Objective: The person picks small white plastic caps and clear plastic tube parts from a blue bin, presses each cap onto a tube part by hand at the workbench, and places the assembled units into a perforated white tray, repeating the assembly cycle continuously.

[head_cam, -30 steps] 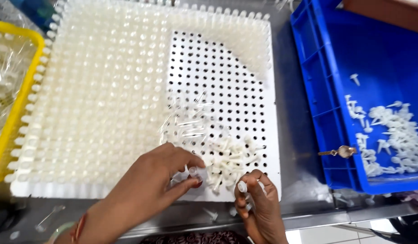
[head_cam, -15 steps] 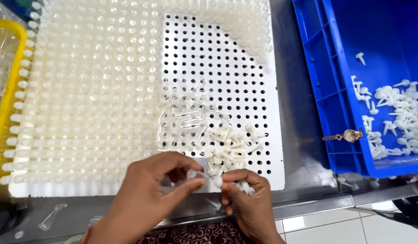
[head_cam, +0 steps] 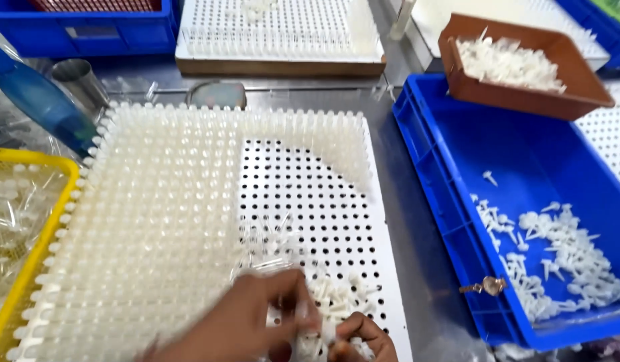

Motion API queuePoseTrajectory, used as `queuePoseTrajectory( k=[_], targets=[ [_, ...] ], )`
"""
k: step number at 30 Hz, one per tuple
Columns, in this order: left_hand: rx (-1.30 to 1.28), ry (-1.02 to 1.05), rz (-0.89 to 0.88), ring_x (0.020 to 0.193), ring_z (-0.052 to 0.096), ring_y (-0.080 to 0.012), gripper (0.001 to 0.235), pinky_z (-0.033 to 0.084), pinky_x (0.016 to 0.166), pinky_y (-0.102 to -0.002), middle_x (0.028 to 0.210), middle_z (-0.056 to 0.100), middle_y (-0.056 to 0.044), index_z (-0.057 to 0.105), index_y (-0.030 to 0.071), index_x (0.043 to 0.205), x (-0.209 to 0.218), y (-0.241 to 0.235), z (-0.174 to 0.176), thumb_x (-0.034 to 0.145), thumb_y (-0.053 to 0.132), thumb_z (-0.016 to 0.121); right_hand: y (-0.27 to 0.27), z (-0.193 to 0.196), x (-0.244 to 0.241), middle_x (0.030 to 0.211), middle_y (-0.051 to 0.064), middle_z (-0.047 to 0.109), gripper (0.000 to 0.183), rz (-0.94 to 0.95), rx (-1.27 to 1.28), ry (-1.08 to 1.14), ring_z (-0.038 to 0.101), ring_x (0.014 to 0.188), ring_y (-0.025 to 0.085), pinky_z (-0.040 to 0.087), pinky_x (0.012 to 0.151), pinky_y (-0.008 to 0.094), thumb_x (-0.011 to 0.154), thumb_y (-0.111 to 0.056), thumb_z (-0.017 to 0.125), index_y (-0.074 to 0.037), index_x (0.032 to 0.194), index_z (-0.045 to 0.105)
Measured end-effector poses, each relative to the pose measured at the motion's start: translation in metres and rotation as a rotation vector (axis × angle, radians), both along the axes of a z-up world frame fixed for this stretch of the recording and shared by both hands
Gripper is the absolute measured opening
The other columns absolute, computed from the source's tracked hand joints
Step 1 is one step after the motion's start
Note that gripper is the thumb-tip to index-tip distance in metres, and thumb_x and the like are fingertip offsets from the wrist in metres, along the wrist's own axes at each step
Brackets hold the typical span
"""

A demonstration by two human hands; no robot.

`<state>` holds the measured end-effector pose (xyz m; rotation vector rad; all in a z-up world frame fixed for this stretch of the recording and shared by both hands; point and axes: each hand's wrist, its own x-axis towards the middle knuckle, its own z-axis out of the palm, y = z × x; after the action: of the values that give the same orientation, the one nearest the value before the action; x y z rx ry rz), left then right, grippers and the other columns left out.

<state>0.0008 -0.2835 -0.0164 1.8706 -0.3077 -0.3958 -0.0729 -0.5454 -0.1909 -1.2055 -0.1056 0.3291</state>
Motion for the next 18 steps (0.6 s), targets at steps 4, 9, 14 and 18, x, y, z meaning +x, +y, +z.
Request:
queuePoseTrajectory(
  k=[4, 9, 14, 18],
  targets=[
    [0.388, -0.418, 0.203, 0.081, 0.067, -0.0279, 0.020, 0.055, 0.076, -0.044, 0.086, 0.076, -0.008, 0.065, 0.011, 0.092, 0.126, 0.010, 0.010, 0.089, 0.027, 0.077, -0.003, -0.004, 0.013, 0.059, 0.009, 0.058, 0.021, -0.316, 0.144, 0.214, 0.054, 0.045, 0.016, 0.043, 0.041, 0.030, 0.090, -0.015, 0.073, 0.002, 0.092, 0.061],
    [0.651, -0.870, 0.442, 0.098, 0.062, -0.0330, 0.022, 0.043, 0.087, -0.049, 0.080, 0.074, -0.008, 0.065, 0.011, 0.096, 0.231, 0.024, -0.020, 0.083, 0.020, 0.081, -0.036, -0.025, 0.014, 0.061, 0.009, 0.052, 0.025, -0.398, 0.223, 0.206, 0.049, 0.042, 0.017, 0.040, 0.037, 0.031, 0.096, -0.019, 0.065, 0.005, 0.101, 0.061],
    [0.767, -0.840, 0.418, 0.099, 0.062, -0.0324, 0.026, 0.041, 0.088, -0.048, 0.079, 0.071, -0.008, 0.068, 0.011, 0.097, 0.257, 0.018, -0.031, 0.080, 0.023, 0.084, -0.031, -0.021, 0.010, 0.080, 0.017, 0.059, 0.039, -0.270, 0.499, 0.470, 0.049, 0.052, 0.021, 0.040, 0.043, 0.033, 0.089, -0.016, 0.048, -0.002, 0.125, 0.047],
    [0.788, -0.752, 0.369, 0.096, 0.064, -0.0296, 0.024, 0.040, 0.089, -0.047, 0.081, 0.070, -0.008, 0.069, 0.011, 0.094, 0.251, 0.016, -0.028, 0.078, 0.021, 0.085, -0.025, -0.050, -0.007, 0.078, 0.013, 0.055, 0.039, -0.120, 0.622, 0.399, 0.048, 0.052, 0.020, 0.041, 0.046, 0.034, 0.094, -0.011, 0.045, -0.003, 0.132, 0.042]
  ],
)
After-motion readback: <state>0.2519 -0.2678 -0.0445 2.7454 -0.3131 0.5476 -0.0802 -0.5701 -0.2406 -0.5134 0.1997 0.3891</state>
